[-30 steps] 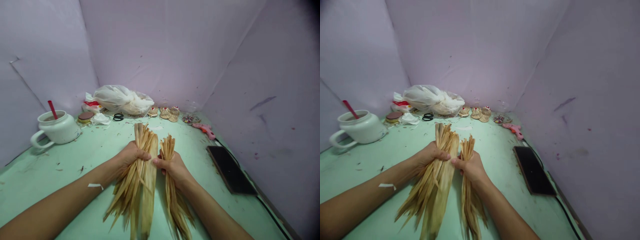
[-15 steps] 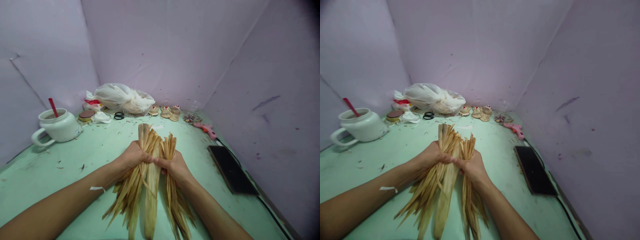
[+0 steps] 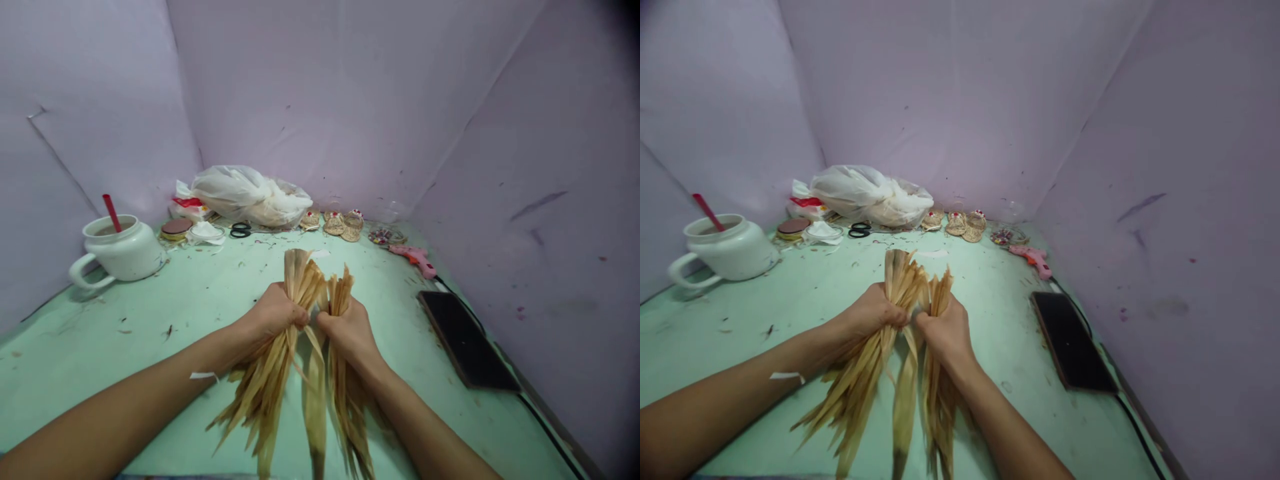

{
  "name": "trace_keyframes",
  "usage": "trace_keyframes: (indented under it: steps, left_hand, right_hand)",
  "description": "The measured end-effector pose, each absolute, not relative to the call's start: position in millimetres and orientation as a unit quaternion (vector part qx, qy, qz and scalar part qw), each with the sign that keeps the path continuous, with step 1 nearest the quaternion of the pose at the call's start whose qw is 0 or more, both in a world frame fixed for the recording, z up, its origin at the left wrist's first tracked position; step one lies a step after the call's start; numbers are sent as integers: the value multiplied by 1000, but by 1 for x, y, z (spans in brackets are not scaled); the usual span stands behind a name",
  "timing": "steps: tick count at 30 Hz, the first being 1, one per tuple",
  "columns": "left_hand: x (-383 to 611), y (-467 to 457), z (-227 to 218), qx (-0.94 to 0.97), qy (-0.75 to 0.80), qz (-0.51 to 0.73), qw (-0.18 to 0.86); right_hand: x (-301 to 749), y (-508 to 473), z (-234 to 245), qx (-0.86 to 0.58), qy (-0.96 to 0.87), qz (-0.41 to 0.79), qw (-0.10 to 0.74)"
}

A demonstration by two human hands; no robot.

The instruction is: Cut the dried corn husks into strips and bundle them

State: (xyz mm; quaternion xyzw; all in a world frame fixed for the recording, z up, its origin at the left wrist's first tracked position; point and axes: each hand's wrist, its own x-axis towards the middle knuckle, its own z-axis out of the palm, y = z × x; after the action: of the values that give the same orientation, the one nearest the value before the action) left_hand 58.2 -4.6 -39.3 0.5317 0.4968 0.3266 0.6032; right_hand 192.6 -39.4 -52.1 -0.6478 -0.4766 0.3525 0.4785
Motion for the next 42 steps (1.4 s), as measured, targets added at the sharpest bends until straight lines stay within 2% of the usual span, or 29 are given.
trace_keyframes:
  steps: [5,10,11,14,16,18,21,25,27,31,35,39,42]
  left_hand:
    - [38,19,-38,468,503,337,644]
    - [8,50,-37,435,527,322,655]
    - [2,54,-35,428,531,316,660]
    - [-15,62,-28,403,533,305,679]
    - [-20,61,-23,377,532,292,700]
    - [-17,55,-20,355,520,283,724]
    - [4,38,-22,373,473,310,736]
    - [38,10,-30,411,408,336,743]
    - [47,2,-33,416,388,334,751]
    - [47,2,-37,401,360,338,772]
    - [41,12,-41,365,370,295,802]
    - [39,16,-44,324,410,254,814]
    - [42,13,-43,337,410,263,806]
  right_hand:
    - [230,-23,-38,-581,-273,528,556]
    - [294,-17,-11,-529,-208,540,621]
    - [308,-20,-7,-476,-196,570,640]
    - [338,-29,2,-296,-199,692,628]
    - [342,-32,3,-232,-218,724,612]
    - [329,-31,0,-245,-227,723,605]
    - [281,-30,-13,-360,-213,700,579]
    - [213,-37,-34,-413,-219,761,450]
    - [197,-43,-40,-402,-236,775,427]
    - [197,-48,-42,-381,-270,773,430]
    - [206,-42,-39,-427,-220,758,441]
    - [208,-37,-38,-421,-160,752,482]
    - [205,-38,-42,-464,-193,698,509]
